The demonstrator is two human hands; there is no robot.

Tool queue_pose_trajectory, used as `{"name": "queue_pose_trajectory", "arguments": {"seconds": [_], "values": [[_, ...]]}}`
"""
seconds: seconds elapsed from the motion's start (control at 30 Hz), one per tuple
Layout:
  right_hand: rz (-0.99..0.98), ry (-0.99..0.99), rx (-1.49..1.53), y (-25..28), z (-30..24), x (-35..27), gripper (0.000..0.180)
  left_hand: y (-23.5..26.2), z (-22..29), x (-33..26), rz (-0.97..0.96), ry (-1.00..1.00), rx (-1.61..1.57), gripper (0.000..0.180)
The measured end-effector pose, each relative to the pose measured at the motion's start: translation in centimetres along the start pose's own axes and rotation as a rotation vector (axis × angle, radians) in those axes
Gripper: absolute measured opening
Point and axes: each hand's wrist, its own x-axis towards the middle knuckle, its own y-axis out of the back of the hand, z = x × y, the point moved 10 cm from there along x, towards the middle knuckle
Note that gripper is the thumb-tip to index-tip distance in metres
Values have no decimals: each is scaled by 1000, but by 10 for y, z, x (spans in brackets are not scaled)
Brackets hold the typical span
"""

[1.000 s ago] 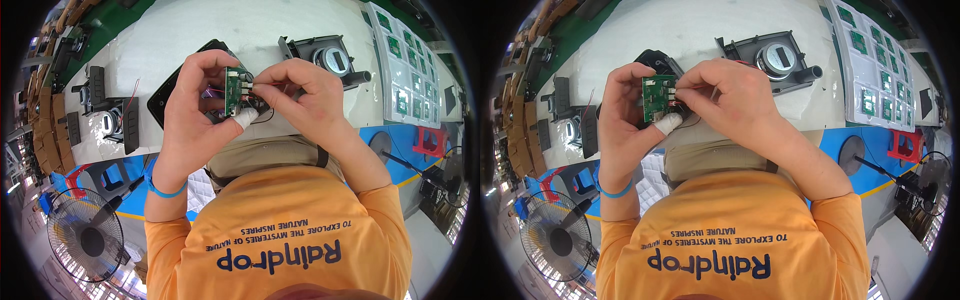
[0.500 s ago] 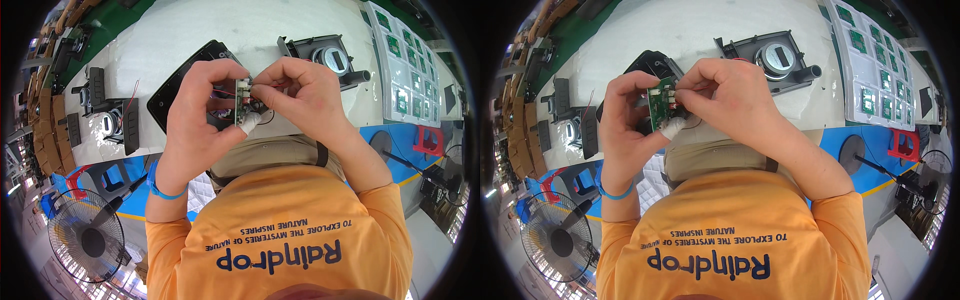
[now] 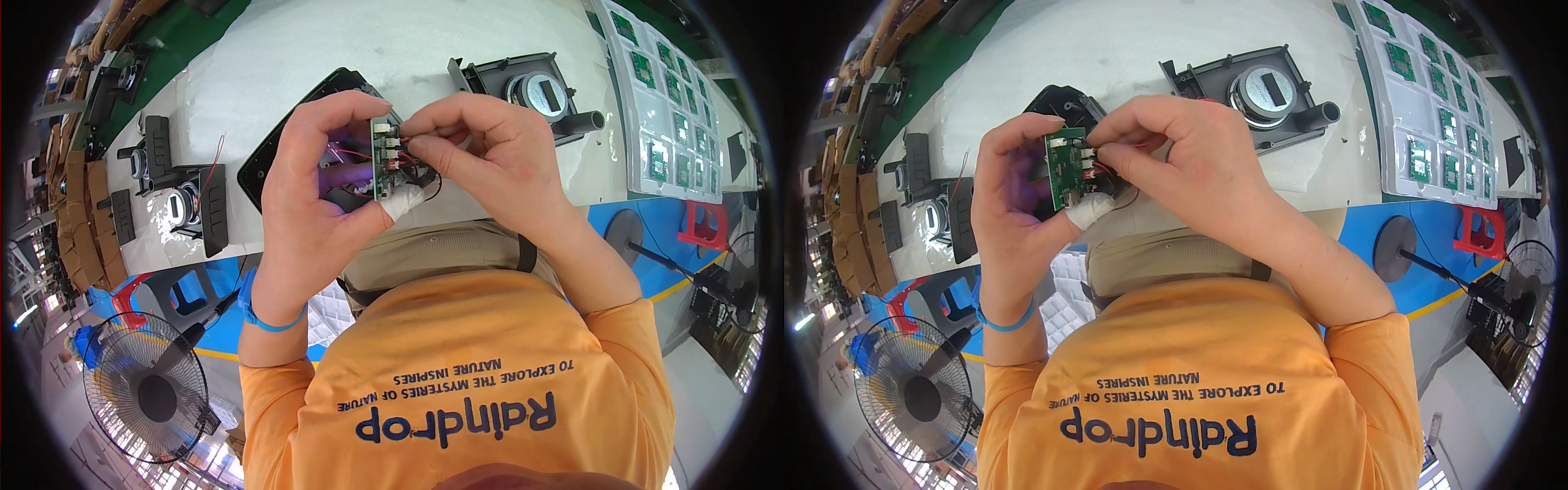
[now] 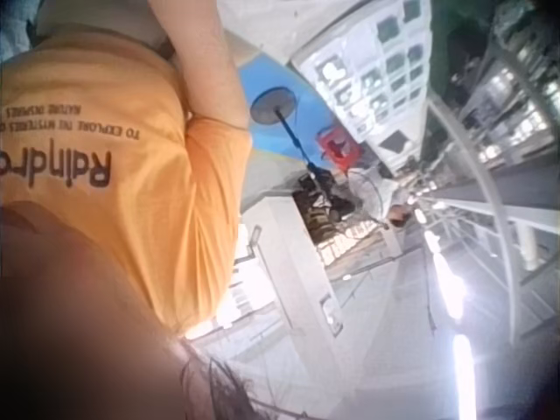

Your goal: Manually connecting wires and circuit boards inside a plastic housing at an assembly station.

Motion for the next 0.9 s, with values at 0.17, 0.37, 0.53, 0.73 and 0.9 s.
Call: {"name": "queue_pose_trajectory", "arguments": {"seconds": [0.17, 0.37, 0.53, 0.73, 0.9], "values": [[42, 28, 6, 0, -3, -1, 17, 0, 2, -1, 52, -20, -66, 62], [52, -18, 89, 1, 3, -3, 22, -5, 4, 0, 33, -7, -56, 63], [42, -37, 93, -1, 1, -3, 22, -3, 6, -2, 19, -54, -112, 63], [87, 31, 95, 1, 0, -5, 23, -7, 0, -4, 14, -55, -84, 62], [135, 103, 1, 3, -8, -6, 21, -6, 2, -6, 57, -82, 30, 62]]}}
